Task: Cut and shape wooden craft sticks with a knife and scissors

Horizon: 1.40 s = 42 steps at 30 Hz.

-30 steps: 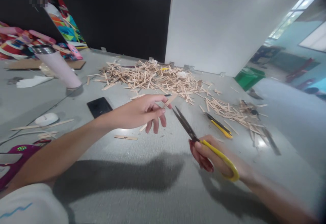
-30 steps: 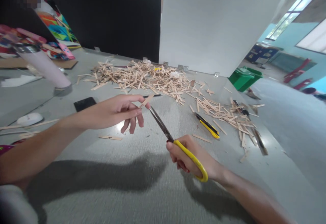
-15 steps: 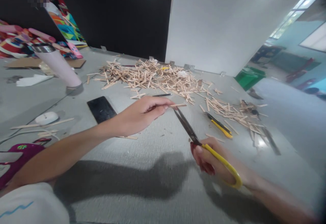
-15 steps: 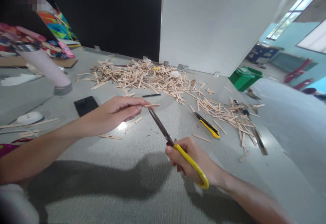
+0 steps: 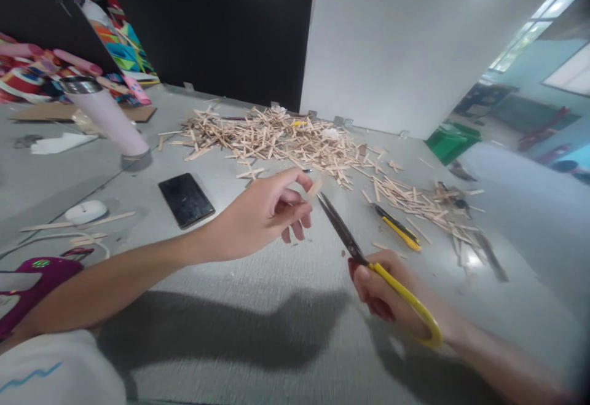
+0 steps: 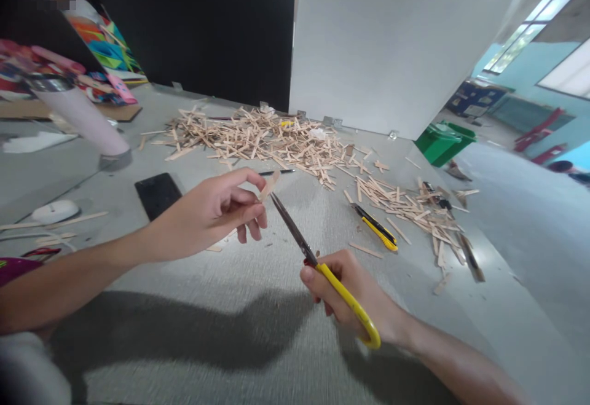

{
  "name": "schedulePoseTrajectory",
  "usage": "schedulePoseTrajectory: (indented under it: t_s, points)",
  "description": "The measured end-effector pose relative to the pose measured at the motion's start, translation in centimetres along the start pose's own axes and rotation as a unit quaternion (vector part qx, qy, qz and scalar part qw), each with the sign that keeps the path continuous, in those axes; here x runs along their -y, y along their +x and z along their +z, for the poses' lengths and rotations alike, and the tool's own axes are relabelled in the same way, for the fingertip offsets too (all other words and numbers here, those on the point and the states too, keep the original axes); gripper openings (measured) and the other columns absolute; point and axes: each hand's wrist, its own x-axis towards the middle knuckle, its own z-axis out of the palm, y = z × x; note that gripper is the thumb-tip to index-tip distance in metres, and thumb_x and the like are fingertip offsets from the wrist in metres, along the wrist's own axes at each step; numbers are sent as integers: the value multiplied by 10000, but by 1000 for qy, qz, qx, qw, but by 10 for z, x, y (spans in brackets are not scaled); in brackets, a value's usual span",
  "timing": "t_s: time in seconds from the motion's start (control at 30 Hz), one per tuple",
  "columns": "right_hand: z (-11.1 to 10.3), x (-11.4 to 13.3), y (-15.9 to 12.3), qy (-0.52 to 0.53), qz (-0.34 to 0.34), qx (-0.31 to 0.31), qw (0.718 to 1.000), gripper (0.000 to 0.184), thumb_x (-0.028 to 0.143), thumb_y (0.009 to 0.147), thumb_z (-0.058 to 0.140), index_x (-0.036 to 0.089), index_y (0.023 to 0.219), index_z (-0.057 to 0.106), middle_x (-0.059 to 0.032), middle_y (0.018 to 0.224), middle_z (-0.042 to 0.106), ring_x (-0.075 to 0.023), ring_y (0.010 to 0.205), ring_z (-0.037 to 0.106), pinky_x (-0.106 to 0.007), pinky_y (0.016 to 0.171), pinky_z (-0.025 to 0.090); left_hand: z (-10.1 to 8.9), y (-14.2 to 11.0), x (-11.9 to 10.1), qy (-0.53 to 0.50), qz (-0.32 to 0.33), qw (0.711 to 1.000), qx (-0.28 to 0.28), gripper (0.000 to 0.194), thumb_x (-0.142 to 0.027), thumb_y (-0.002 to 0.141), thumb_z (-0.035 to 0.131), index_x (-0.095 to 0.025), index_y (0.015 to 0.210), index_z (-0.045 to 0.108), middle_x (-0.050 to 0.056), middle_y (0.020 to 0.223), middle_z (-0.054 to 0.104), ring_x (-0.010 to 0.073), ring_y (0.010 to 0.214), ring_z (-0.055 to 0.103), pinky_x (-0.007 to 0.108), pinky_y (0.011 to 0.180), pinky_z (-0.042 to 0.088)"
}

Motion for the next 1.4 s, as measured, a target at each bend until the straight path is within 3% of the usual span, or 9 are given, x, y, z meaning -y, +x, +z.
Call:
schedulePoseTrajectory:
  t_s: [0.13,0.33,0.5,0.7,1.07,1.2,1.4]
  points:
    - [3,3,-5,11,13,-2,1000,743,912,936,575,214,683,544,48,573,460,-90,473,432,-220,445,314,4,1,4,-32,4,999,-3,225,-370,1109,614,-251,1069,427,12,839,769,211,755,813,251,567,622]
    - [5,10,-6,9,27,5,1000,789,974,895,542,214,685,551,46,562,461,-90,466,430,-221,442,316,8,-3,6,-74,-1,997,21,251,-372,1099,653,-250,1125,436,33,913,788,214,840,830,290,682,677]
    - [3,3,-6,40,29,18,999,787,971,885,566,209,687,550,49,559,472,-77,440,412,-222,430,292,9,-6,8,-56,23,998,17,202,-291,1112,603,-249,1223,440,44,993,795,207,925,827,317,769,706]
    - [6,1,-8,62,45,22,997,763,942,892,595,204,702,571,53,540,488,-77,429,438,-201,414,310,13,-7,11,-42,15,999,-1,213,-291,1111,578,-259,1206,391,47,1001,790,238,1010,838,356,807,730]
    - [17,4,-5,96,55,45,993,723,823,972,587,214,584,552,38,429,491,-73,355,397,-197,370,286,31,-11,14,12,47,998,-46,229,-334,1120,566,-281,1178,351,37,1020,830,187,844,840,294,790,681]
    - [19,-4,-7,86,37,43,995,721,788,1016,568,213,582,545,34,423,488,-75,346,396,-200,368,282,31,-12,14,-8,39,998,-46,258,-351,1108,595,-280,1213,370,62,1103,835,208,914,840,335,820,696]
    - [20,-3,-8,18,60,20,998,716,778,1027,556,223,578,511,49,426,430,-78,372,373,-203,377,270,21,-9,6,-84,28,996,-33,220,-442,1146,544,-225,1140,514,68,1027,819,187,893,815,352,858,720]
